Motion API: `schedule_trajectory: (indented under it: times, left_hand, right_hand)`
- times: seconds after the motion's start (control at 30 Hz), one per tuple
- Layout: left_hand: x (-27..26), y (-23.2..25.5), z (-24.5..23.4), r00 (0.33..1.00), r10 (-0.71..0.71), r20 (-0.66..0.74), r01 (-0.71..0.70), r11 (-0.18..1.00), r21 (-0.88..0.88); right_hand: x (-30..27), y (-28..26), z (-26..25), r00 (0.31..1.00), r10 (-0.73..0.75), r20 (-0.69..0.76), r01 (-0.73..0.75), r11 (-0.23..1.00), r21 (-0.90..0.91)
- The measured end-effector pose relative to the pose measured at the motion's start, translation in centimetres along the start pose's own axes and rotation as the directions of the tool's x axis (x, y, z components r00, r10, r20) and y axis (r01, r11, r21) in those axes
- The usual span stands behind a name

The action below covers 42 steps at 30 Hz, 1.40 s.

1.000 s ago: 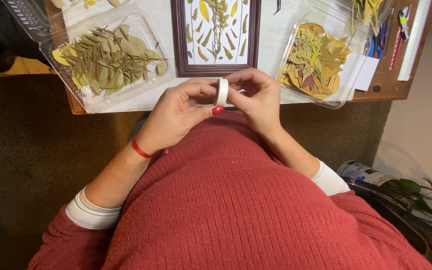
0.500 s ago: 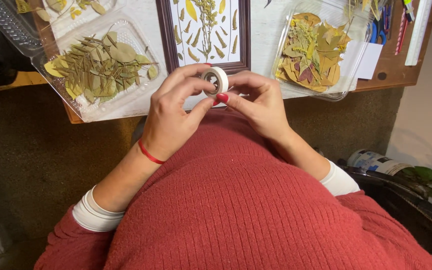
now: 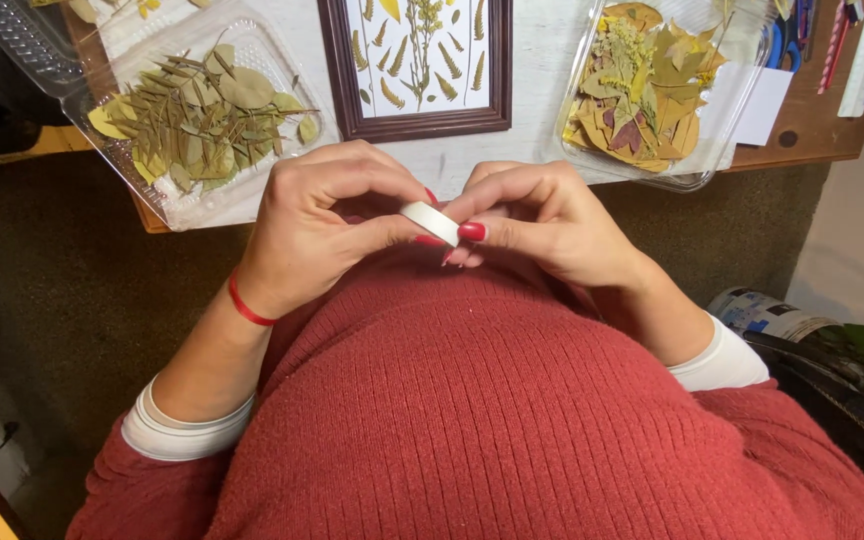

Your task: Arranging and securing pressed dried leaves and flowers into a picture frame.

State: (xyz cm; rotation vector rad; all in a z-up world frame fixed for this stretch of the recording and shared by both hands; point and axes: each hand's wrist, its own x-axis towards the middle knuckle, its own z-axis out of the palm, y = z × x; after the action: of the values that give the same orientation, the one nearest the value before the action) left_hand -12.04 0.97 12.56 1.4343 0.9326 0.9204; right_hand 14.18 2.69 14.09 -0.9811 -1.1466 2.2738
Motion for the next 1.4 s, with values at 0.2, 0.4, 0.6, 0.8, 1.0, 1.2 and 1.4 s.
schedule_trajectory:
  times: [0.2, 0.4, 0.6, 0.8, 1.0, 1.2, 1.4]
  left_hand:
    - [0.0, 1.3, -0.3, 0.998, 0.037, 0.042, -0.036, 0.999, -0.037]
    - [0.2, 2.3, -0.2, 0.996, 0.088, 0.035, -0.09, 0.994, 0.055]
    - [0.3, 2.1, -0.1, 0.994, 0.111, 0.016, -0.112, 0.99, 0.089]
    - [0.1, 1.0, 0.0, 0.998, 0.052, -0.037, -0.052, 0.999, 0.006]
    - [0.1, 1.0, 0.1, 0.999, 0.024, -0.033, -0.024, 1.0, -0.011]
    - [0.1, 1.3, 0.5, 1.0, -0.002, -0.03, 0.002, 1.0, 0.001]
    - [-0.6, 1.2, 1.4, 0.997, 0.004, -0.082, -0.003, 1.0, 0.015]
  right_hand:
    - [-0.6, -1.5, 1.0, 0.995, 0.082, -0.059, -0.078, 0.995, 0.067]
    - [-1.3, -0.7, 1.1, 0.996, -0.005, -0.092, 0.01, 0.999, 0.049]
    - [-1.2, -0.2, 1.3, 0.988, -0.055, -0.146, 0.044, 0.996, -0.074]
    - [-1.2, -0.5, 1.4, 0.991, 0.03, -0.133, -0.008, 0.987, 0.161]
    - [-1.3, -0.6, 1.8, 0.989, 0.012, -0.15, 0.004, 0.995, 0.102]
    - [-1.5, -0.2, 2.1, 0.979, -0.012, -0.203, 0.027, 0.997, 0.072]
    - [-1.5, 1.0, 1.6, 0.974, -0.043, -0.222, 0.037, 0.999, -0.034]
